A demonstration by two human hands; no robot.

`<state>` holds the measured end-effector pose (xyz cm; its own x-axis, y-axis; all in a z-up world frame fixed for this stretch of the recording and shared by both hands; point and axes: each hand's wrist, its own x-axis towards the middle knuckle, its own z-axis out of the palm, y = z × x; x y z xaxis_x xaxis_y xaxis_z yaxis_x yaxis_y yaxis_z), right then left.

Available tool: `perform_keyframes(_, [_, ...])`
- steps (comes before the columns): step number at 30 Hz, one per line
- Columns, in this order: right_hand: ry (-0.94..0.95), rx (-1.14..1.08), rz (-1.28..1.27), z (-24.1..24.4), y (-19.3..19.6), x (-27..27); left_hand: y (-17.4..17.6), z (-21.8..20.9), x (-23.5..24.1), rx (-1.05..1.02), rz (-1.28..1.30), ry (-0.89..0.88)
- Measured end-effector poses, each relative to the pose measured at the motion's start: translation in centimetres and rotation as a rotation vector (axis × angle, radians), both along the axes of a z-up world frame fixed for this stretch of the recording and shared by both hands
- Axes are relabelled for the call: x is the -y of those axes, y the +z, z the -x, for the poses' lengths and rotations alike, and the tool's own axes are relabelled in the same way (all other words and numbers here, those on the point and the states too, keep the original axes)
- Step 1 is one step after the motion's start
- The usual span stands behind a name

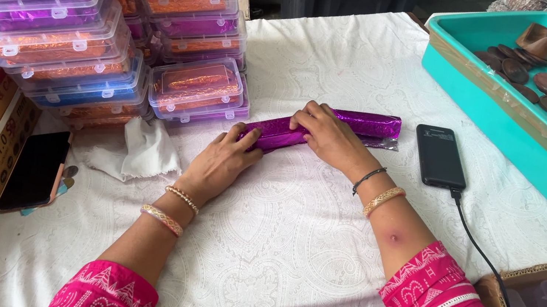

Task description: Packing wooden blocks into purple foil and then into a plastic container.

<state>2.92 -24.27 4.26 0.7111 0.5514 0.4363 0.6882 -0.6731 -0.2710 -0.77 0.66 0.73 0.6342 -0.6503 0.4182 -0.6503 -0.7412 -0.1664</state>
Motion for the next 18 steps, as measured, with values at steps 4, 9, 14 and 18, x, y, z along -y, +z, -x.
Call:
perform_keyframes(4, [-0.002, 0.035, -0.065, -0.4, 0.3, 0.6, 0.8, 0.9, -0.3, 0.023, 0.071, -0.028])
perform_keyframes(9, [-0.010, 0.040, -0.144, -0.5, 0.4, 0.6, 0.8, 1.5, -0.2, 0.056, 0.067, -0.074])
perform_keyframes(14, [-0.040, -0.116, -0.177, -0.3, 0.2, 0.1, -1.3, 0.9, 0.0, -0.015, 0.068, -0.163])
perform_keyframes(18, [0.045, -0.109, -0.076, -0.5, -0.4, 0.2, -1.1, 1.1, 0.4, -0.091, 0.077, -0.218])
